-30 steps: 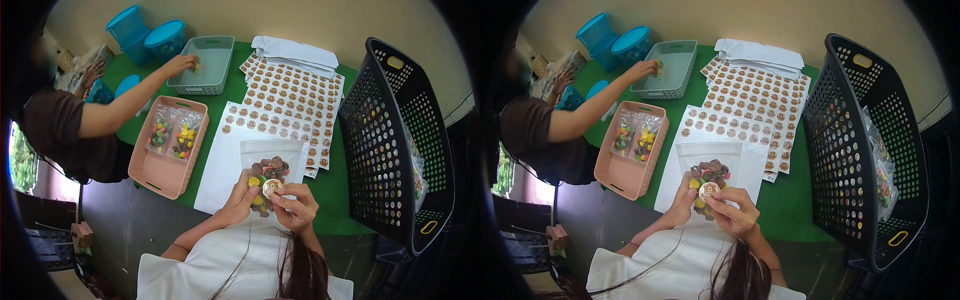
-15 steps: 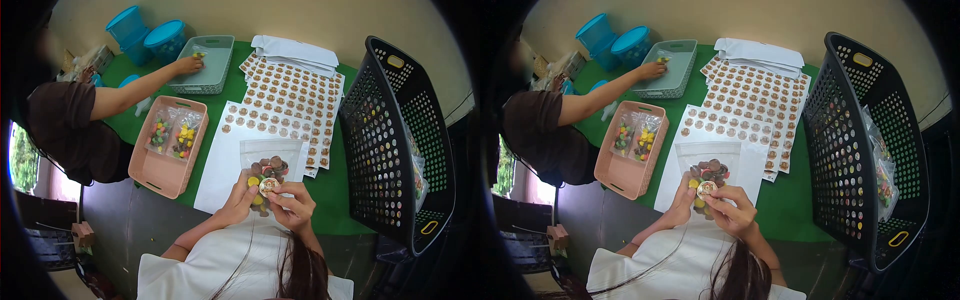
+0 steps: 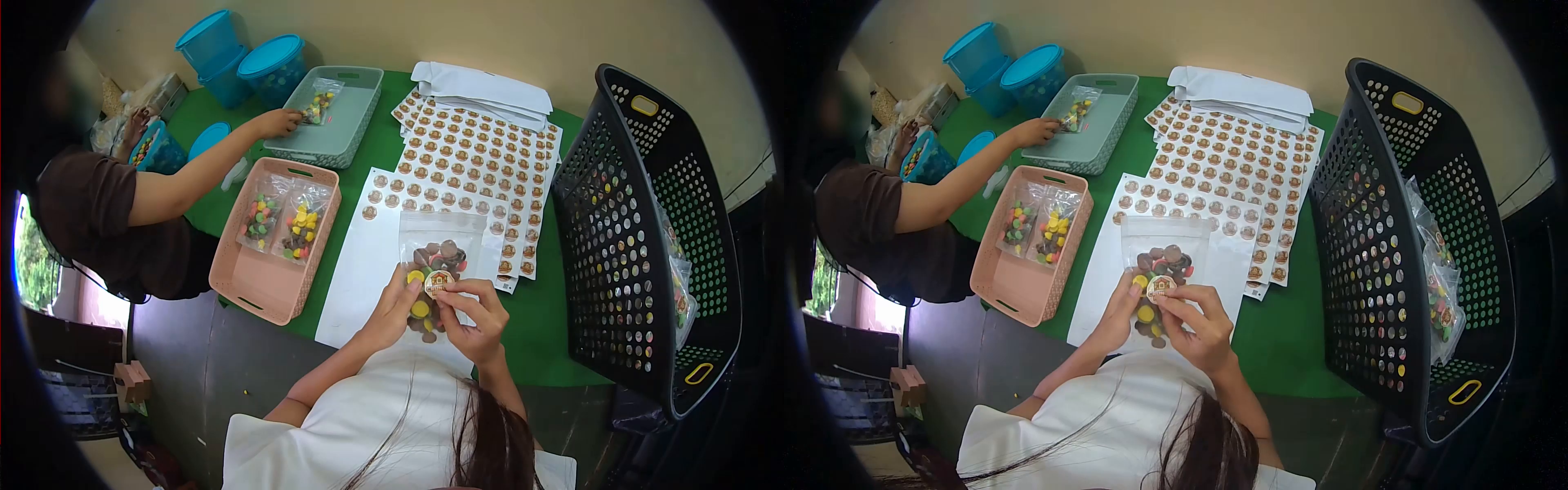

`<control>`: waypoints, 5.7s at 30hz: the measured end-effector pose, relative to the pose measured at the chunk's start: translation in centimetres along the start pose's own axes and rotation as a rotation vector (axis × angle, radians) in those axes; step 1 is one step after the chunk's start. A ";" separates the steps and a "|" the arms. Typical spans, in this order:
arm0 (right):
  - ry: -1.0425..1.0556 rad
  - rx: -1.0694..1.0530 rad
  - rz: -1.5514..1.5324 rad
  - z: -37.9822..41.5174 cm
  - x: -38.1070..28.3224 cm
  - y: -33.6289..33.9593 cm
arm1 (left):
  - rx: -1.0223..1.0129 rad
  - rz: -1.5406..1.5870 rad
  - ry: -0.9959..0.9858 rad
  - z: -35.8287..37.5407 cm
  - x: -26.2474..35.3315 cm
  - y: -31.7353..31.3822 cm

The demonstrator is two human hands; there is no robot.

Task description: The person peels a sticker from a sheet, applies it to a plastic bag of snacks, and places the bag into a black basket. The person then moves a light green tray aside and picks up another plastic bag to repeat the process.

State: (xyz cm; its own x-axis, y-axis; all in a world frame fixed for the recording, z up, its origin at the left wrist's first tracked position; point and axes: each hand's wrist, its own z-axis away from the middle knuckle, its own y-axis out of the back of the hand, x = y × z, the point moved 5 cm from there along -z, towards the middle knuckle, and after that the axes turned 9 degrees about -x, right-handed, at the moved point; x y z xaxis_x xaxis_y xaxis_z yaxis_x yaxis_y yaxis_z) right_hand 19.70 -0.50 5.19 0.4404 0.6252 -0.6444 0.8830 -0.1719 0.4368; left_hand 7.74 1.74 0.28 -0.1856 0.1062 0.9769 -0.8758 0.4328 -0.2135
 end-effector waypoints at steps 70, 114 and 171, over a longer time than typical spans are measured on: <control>-0.172 -0.369 0.216 0.1 3.2 -1.6 | 0.018 0.030 -0.002 -1.2 -0.8 1.0; -0.166 -0.338 0.225 0.3 3.3 -0.6 | -0.008 0.032 -0.001 -1.2 -1.2 0.4; -0.143 -0.440 0.296 0.7 2.3 -2.1 | 0.067 0.219 -0.057 -1.3 -1.3 2.5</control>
State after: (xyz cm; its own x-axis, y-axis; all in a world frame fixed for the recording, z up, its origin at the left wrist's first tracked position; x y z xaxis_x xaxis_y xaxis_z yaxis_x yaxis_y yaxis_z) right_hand 18.99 0.72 2.36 0.7048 0.4832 -0.5193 0.5798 0.0293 0.8142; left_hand 6.43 3.86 -1.53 -0.3975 0.1397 0.9069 -0.8393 0.3441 -0.4209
